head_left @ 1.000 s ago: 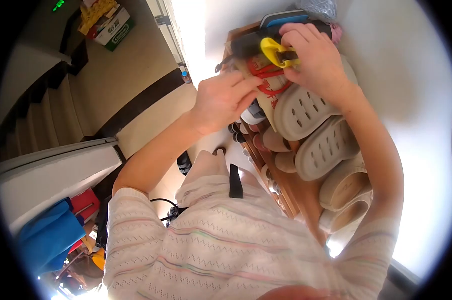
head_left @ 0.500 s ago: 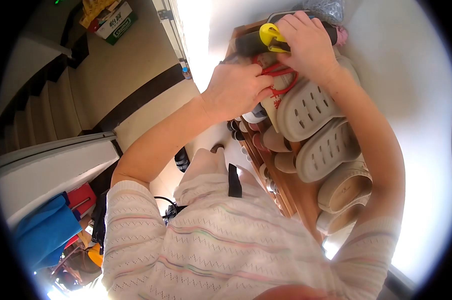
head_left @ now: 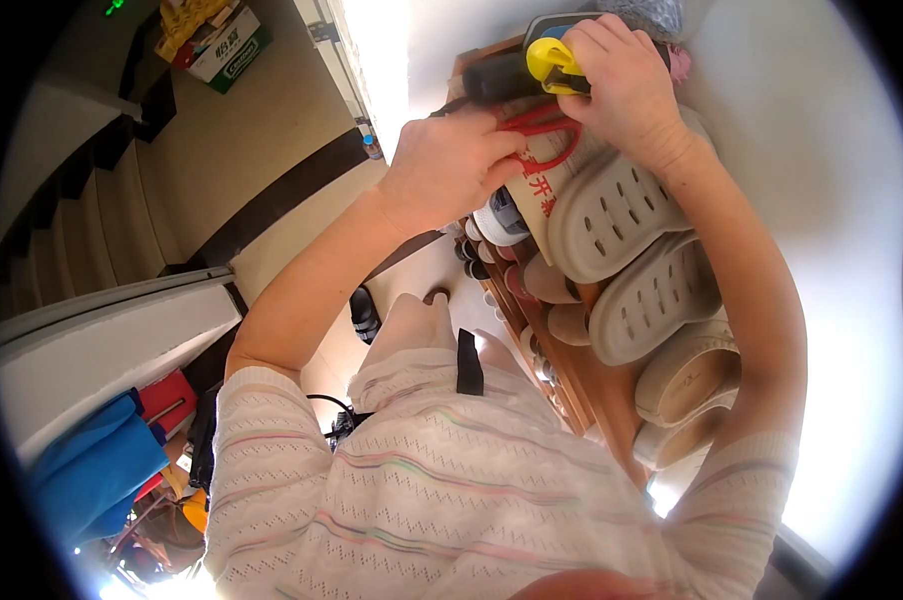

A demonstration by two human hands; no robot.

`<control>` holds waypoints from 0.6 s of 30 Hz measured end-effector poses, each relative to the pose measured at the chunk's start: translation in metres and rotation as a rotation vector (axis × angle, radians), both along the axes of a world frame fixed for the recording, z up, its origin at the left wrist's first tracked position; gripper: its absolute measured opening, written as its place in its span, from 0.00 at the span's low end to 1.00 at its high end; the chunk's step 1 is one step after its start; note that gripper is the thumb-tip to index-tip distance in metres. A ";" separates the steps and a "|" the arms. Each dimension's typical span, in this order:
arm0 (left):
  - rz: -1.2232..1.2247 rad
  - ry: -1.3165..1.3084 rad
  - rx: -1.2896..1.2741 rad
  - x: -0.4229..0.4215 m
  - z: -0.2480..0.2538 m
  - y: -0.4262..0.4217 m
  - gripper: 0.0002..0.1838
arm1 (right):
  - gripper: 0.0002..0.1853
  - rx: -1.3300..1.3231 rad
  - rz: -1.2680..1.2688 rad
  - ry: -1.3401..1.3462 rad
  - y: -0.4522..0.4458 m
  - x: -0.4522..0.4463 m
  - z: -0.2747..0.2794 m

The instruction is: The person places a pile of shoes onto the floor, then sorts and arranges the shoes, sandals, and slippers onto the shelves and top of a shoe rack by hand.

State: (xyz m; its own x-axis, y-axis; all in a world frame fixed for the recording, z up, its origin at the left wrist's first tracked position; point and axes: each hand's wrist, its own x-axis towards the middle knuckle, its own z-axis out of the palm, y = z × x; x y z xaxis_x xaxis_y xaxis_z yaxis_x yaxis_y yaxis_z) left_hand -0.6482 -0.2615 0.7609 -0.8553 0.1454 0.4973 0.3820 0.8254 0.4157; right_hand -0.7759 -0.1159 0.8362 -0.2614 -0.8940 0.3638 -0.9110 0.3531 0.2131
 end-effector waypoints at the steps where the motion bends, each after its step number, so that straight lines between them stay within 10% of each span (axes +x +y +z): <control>1: 0.000 0.007 0.005 0.000 0.000 0.000 0.09 | 0.19 0.012 -0.003 -0.006 0.000 0.000 -0.002; 18: 0.065 -0.005 0.426 0.026 0.026 -0.003 0.14 | 0.10 0.265 -0.087 0.001 0.010 0.049 -0.006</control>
